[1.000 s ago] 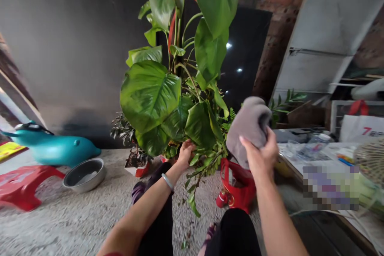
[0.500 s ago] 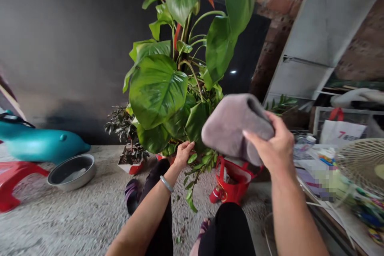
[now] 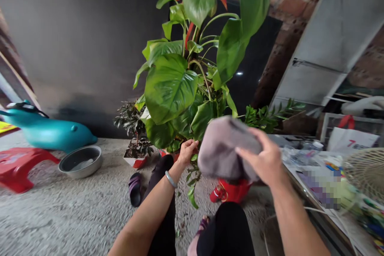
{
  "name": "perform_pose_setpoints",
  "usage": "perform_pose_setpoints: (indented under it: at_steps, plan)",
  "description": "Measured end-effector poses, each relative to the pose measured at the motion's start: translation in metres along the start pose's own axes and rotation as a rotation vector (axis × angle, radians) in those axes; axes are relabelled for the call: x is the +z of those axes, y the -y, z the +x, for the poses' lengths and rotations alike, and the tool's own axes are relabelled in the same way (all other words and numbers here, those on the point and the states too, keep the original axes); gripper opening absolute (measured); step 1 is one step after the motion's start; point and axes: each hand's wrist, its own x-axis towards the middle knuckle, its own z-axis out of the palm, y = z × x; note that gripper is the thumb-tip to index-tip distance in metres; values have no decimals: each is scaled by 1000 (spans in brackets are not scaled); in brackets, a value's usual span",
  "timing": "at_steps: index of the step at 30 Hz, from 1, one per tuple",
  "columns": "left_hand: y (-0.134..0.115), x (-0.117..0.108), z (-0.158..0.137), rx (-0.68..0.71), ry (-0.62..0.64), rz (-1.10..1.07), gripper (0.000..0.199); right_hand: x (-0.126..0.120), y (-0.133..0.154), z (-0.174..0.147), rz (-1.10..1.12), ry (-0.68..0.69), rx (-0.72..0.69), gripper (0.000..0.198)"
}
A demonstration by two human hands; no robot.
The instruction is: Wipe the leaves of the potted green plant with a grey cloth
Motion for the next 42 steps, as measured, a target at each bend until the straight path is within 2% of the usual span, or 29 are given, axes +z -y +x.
perform_pose_setpoints:
  at_steps: [2,3,4,5,6,9,11,13,14,15,17,19,20,21,22,23,25,27,29,31,33,36,38,40,42]
  plan:
    - [1,3,0,9,-6,6,60,0,-3,40,-95,-321,-44,71]
    - [2,4,0,12,-10,7,60,9,-6,54,-130,-408,-55,74]
    - [3,4,0,13,-17,8,59,21,-9,61,-154,-419,-59,73]
    - [4,3,0,13,-20,9,58,36,-13,60,-169,-351,-65,70]
    - [5,3,0,14,-24,5,57,51,-17,51,-173,-220,-79,65]
    - [8,-1,2,34,-66,-36,54,78,-28,-4,-110,243,-118,52]
    - [9,-3,4,26,-65,-43,55,68,-33,-40,-49,405,-61,48]
    - [8,-4,5,10,-23,-15,56,38,-34,-52,-41,397,20,48]
    - [8,-3,5,4,1,4,58,20,-33,-47,-67,317,37,49]
    - [8,-3,5,6,16,20,59,4,-32,-36,-106,180,28,52]
    - [9,-2,4,20,19,41,61,-18,-27,-1,-185,-192,-43,66]
    - [11,-1,4,25,16,58,62,-16,-22,35,-197,-510,-142,82]
    - [11,-1,3,27,12,62,61,-5,-21,48,-180,-577,-181,84]
    - [12,-2,3,26,6,62,60,10,-20,54,-157,-567,-210,82]
    - [12,-4,3,21,-3,59,57,27,-21,53,-135,-483,-231,76]
    - [12,-5,2,16,-13,54,55,46,-23,46,-118,-344,-242,68]
    - [10,-8,0,17,-40,27,47,77,-30,16,-87,-23,-215,53]
    - [8,-8,-2,28,-45,-2,40,91,-42,-23,-38,166,-104,45]
    - [7,-2,-5,44,-22,-4,38,82,-55,-57,7,188,76,42]
    - [7,8,-10,92,12,59,39,57,-66,-79,10,140,252,47]
    - [7,21,-18,201,40,183,41,27,-72,-92,-41,73,376,58]
    - [4,43,-37,409,56,416,34,-11,-73,-105,-163,-26,471,72]
    - [-4,54,-49,524,64,509,29,-24,-72,-113,-211,-51,513,76]
    - [-15,56,-57,617,61,522,29,-31,-70,-121,-214,-45,531,78]
    - [-27,49,-59,658,2,466,27,-36,-72,-123,-207,-54,529,79]
